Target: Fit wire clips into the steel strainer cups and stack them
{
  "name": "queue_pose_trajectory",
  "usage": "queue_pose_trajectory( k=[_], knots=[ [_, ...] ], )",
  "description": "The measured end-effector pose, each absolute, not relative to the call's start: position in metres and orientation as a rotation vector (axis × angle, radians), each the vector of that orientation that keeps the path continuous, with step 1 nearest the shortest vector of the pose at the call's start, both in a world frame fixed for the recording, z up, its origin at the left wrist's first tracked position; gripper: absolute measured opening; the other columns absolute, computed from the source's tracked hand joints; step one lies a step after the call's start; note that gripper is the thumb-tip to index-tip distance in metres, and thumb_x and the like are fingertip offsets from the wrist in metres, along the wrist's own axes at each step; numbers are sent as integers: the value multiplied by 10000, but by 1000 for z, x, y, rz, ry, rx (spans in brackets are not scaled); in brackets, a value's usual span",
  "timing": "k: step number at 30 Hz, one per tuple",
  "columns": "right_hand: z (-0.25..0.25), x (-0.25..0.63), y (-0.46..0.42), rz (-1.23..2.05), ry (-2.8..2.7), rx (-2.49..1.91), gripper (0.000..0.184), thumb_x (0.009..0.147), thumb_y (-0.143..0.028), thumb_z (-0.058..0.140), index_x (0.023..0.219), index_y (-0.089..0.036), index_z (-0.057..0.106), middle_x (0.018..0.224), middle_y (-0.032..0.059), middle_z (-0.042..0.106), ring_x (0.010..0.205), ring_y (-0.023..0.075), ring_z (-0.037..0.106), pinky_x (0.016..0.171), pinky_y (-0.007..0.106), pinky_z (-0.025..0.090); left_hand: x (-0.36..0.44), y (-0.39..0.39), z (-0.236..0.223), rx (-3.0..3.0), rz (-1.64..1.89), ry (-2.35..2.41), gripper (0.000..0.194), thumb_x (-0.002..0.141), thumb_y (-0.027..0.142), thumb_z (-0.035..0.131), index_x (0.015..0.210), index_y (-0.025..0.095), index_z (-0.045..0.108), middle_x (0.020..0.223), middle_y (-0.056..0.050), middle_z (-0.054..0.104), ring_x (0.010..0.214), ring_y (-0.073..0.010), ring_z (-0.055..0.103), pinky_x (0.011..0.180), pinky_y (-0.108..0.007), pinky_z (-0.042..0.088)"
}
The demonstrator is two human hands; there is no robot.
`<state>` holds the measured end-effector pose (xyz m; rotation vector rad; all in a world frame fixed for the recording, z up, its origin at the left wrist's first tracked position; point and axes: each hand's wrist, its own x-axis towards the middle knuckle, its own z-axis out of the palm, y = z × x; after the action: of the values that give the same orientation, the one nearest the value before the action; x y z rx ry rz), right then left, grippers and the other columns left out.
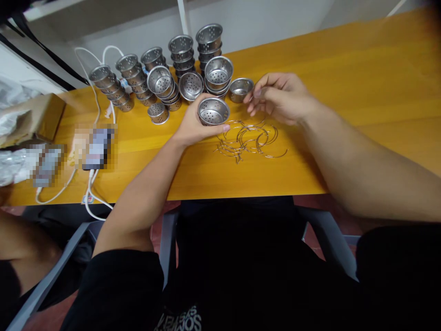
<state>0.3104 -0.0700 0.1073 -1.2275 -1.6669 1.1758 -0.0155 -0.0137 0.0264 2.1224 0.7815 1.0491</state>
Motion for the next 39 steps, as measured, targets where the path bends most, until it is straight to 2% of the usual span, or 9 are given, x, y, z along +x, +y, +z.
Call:
queue_pose_trajectory(
  k=[4,9,12,15,19,24,28,32,39],
  knots=[
    [108,304,-72,1167,-1658,-1172,611,863,-721,968,1023,-341,518,1657,255,879,1274,348,890,1212,590,695,-13,-8,20,2162,1063,804,1389,742,1211,972,1697,254,654,1548,-186,801,1542,-449,809,1422,-677,640],
    [107,305,-71,1138,-1611,-1191,517,851,-573,942,1020,-343,510,1454,243,947,841,240,774,911,524,664,-10,0,11,2109,1126,847,1466,718,1229,967,1756,265,589,1567,-184,808,1542,-455,826,1402,-685,665],
    [105,307,-71,1057,-1656,-1185,461,947,-569,949,1032,-341,557,1323,244,953,772,212,680,845,498,627,-11,7,3,2135,1148,823,1459,794,1263,865,1824,290,516,1630,-193,762,1570,-445,810,1410,-665,646],
    [105,308,-72,1017,-1737,-1224,487,1003,-650,1006,1085,-330,649,1342,230,956,811,234,657,890,512,650,-12,12,-3,2179,1133,797,1440,866,1255,800,1890,312,431,1681,-193,727,1614,-440,785,1426,-639,624],
    [108,303,-75,1028,-1744,-1192,640,932,-827,1076,1154,-337,730,1395,209,949,930,294,742,1012,556,689,-10,11,-5,2192,1085,768,1439,903,1253,758,1934,332,357,1718,-195,708,1639,-430,776,1440,-627,614],
    [115,287,-86,899,-1811,-1236,747,1018,-997,925,1258,-299,804,1392,254,925,1063,356,804,1072,586,703,-2,3,-3,2140,1047,778,1493,843,1303,744,1899,312,381,1681,-199,717,1596,-416,800,1431,-634,625],
    [113,278,-91,820,-1922,-1267,663,1168,-940,752,1329,-301,819,1305,233,902,1076,396,814,1016,606,715,2,-4,-4,2127,1047,732,1461,868,1264,791,1864,270,399,1645,-193,720,1585,-425,803,1384,-663,672],
    [107,275,-88,755,-1977,-1286,581,1209,-870,741,1337,-316,856,1259,186,889,1180,443,830,1084,644,718,4,-13,-4,2149,1011,720,1322,912,1142,919,1808,286,460,1684,-191,730,1526,-401,807,1327,-594,733],
    [106,268,-88,616,-2067,-1482,735,1257,-954,589,1629,-369,834,1256,156,900,1274,498,841,1115,685,728,7,-15,-3,2206,948,681,1380,886,1116,947,1820,255,410,1689,-210,664,1561,-442,789,1347,-623,693]
  ],
)
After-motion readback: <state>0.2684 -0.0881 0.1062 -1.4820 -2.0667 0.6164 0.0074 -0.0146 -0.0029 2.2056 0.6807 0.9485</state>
